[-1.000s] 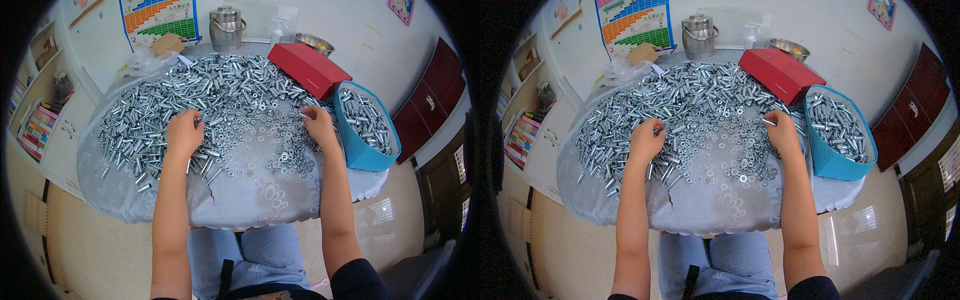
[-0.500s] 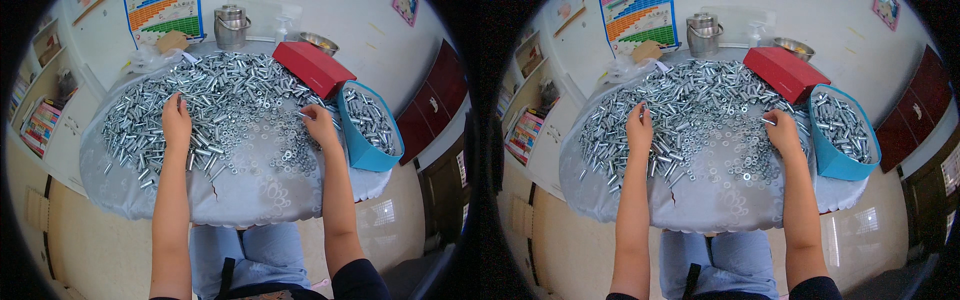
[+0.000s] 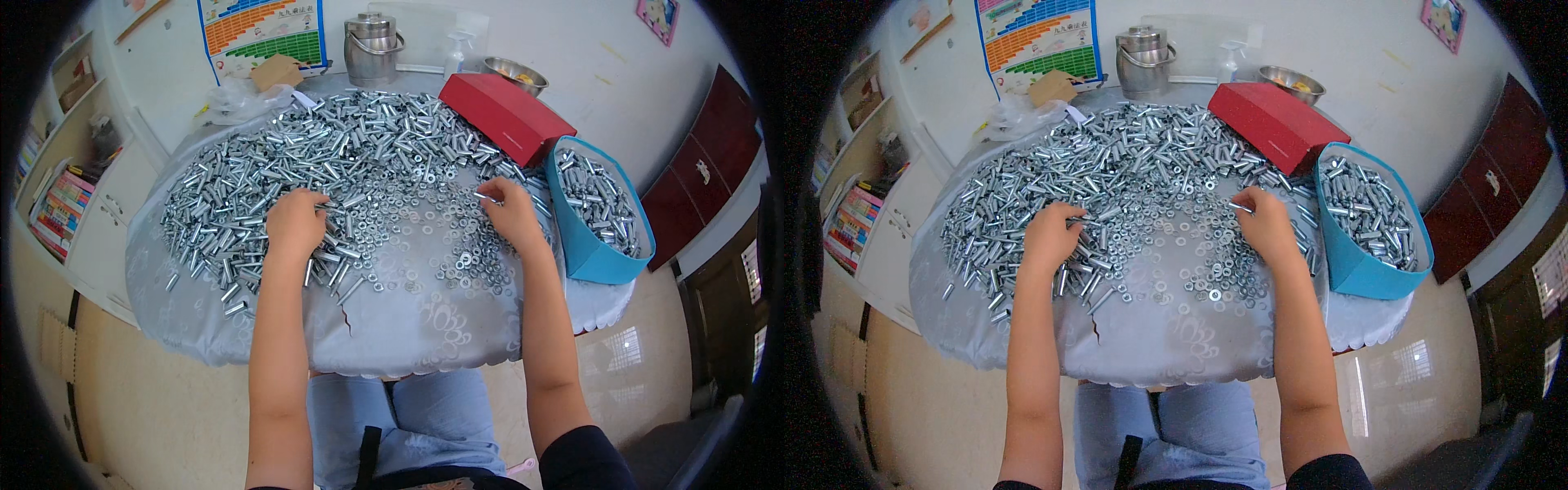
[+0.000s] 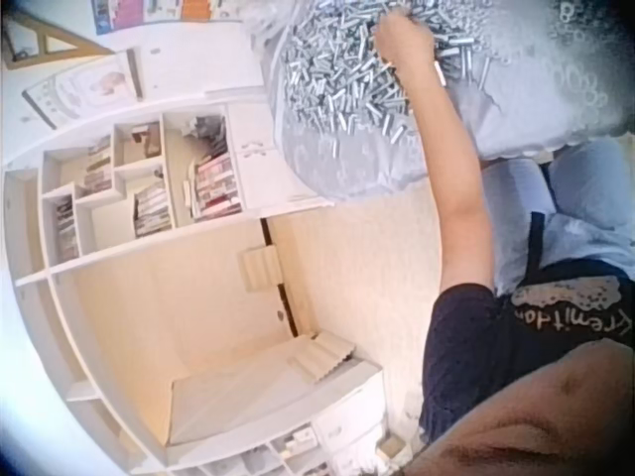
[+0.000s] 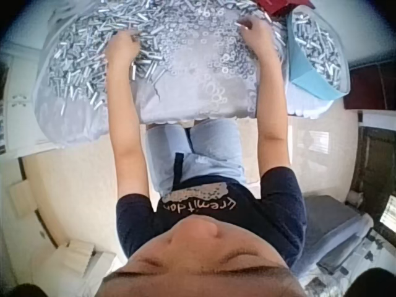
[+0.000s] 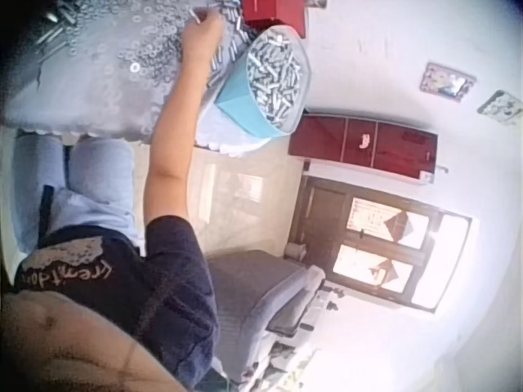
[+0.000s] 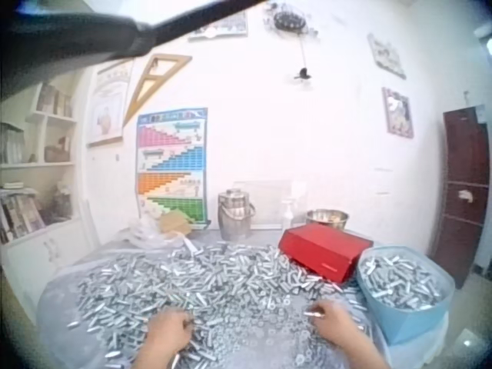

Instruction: The person sits at a table covered with a large pile of metal bolts and washers. They repeatedly pick up a bolt and a washer, thread the washer onto the bolt, and place the assembled unit into a blue container on the right. The person continues this repetitive assembly process throughout the clip.

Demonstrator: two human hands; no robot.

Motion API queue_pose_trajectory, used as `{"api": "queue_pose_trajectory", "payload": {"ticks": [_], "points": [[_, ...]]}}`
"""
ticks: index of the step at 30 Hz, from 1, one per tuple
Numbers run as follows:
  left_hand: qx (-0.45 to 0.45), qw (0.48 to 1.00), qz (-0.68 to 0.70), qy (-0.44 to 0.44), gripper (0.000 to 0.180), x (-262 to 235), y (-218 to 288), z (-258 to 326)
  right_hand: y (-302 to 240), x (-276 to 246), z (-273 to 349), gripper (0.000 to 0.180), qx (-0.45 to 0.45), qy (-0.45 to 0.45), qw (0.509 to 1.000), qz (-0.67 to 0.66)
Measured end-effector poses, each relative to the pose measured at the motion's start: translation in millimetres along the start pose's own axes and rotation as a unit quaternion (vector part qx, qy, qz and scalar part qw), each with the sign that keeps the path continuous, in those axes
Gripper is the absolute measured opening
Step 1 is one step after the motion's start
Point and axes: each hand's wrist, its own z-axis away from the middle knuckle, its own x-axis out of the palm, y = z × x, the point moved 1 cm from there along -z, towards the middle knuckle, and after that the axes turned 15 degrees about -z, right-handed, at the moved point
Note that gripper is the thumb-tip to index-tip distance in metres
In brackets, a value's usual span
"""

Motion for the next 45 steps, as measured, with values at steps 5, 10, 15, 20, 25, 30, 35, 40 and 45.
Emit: {"api": "queue_pose_trajectory", "payload": {"ticks": [5,10,15,20,25,30,35,40,45], "points": [[0.060,0.998,-0.005,0.029,0.018,1.8,-3.8,-1.9,-5.5,5.6,0.8,0.018,-0.001,-0.021,1.000,-0.003],[0.090,0.994,-0.009,0.063,0.015,10.4,-6.1,-3.9,-11.4,11.6,2.8,0.018,-0.006,-0.043,0.999,0.002],[0.088,0.992,0.032,0.086,0.012,-1.4,-0.8,-5.6,-18.3,13.6,3.8,0.018,-0.025,-0.068,0.997,-0.018],[0.021,0.943,0.315,0.104,0.015,2.9,14.7,-10.7,-25.6,23.1,6.0,0.018,-0.053,-0.084,0.992,-0.074],[0.026,0.883,0.468,-0.014,0.021,8.4,41.0,-6.5,-35.1,34.3,10.2,0.018,-0.040,-0.122,0.987,-0.092],[0.088,0.895,0.429,-0.086,0.024,20.0,56.5,-0.1,-40.4,44.1,12.8,0.020,-0.008,-0.147,0.962,-0.230],[0.079,0.869,0.461,-0.159,0.026,11.9,65.9,6.6,-43.4,46.8,15.0,0.021,0.031,-0.174,0.936,-0.304],[0.101,0.860,0.477,-0.149,0.024,19.7,66.1,5.8,-46.1,45.7,14.3,0.021,0.055,-0.190,0.929,-0.313],[0.093,0.855,0.487,-0.150,0.023,22.5,69.1,6.8,-42.9,45.6,13.3,0.020,0.038,-0.190,0.934,-0.300]]}}
